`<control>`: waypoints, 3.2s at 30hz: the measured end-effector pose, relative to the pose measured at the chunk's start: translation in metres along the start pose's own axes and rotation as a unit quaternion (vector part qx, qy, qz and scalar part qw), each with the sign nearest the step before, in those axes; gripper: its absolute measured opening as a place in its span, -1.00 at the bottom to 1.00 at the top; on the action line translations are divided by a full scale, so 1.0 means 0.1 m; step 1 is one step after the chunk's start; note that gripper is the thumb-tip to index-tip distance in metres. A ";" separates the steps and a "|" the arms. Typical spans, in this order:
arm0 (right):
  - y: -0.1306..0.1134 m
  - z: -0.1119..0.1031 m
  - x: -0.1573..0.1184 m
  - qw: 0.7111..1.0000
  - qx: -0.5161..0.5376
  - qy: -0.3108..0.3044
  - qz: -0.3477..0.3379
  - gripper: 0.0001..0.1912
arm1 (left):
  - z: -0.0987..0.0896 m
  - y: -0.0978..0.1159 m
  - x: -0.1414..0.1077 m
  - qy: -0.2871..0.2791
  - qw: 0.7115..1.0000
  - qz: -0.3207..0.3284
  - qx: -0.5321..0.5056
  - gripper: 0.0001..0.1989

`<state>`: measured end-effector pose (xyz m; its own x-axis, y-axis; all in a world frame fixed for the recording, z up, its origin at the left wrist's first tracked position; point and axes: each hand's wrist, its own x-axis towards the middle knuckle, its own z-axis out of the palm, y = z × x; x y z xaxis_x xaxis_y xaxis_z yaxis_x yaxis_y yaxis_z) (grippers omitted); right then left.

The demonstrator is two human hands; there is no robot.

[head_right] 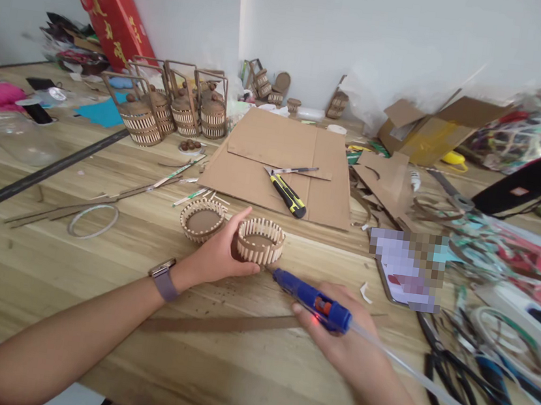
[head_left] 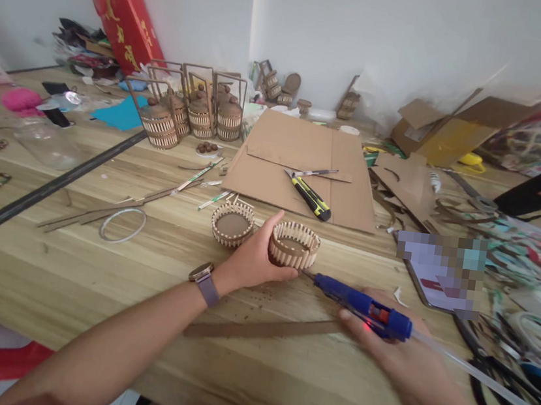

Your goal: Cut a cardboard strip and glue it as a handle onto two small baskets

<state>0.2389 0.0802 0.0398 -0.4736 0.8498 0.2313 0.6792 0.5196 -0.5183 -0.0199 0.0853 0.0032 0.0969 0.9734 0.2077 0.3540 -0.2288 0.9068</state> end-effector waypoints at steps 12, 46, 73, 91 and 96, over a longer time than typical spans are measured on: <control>0.02 0.02 -0.04 0.998 0.039 0.015 0.053 -0.68 | 0.01 0.00 -0.01 -0.004 1.000 -0.002 -0.002 0.14; 0.04 0.04 -0.04 0.998 0.022 0.023 0.056 -0.68 | 0.01 0.01 0.00 -0.006 1.000 0.012 0.024 0.12; -0.03 0.03 -0.02 0.997 0.020 0.028 0.066 -0.68 | 0.00 0.03 -0.01 -0.008 1.000 0.002 0.011 0.14; 0.02 0.02 -0.01 0.997 0.013 0.034 0.062 -0.72 | 0.02 0.02 -0.01 -0.010 1.000 0.009 0.026 0.13; 0.00 0.03 -0.02 0.997 0.035 0.026 0.066 -0.72 | 0.02 0.02 -0.01 -0.011 0.999 0.007 0.034 0.14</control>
<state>0.2384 0.0783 0.0369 -0.3522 0.9146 0.1987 0.6920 0.3974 -0.6027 -0.0175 0.0842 0.0037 0.1220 0.9699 0.2106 0.4151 -0.2426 0.8768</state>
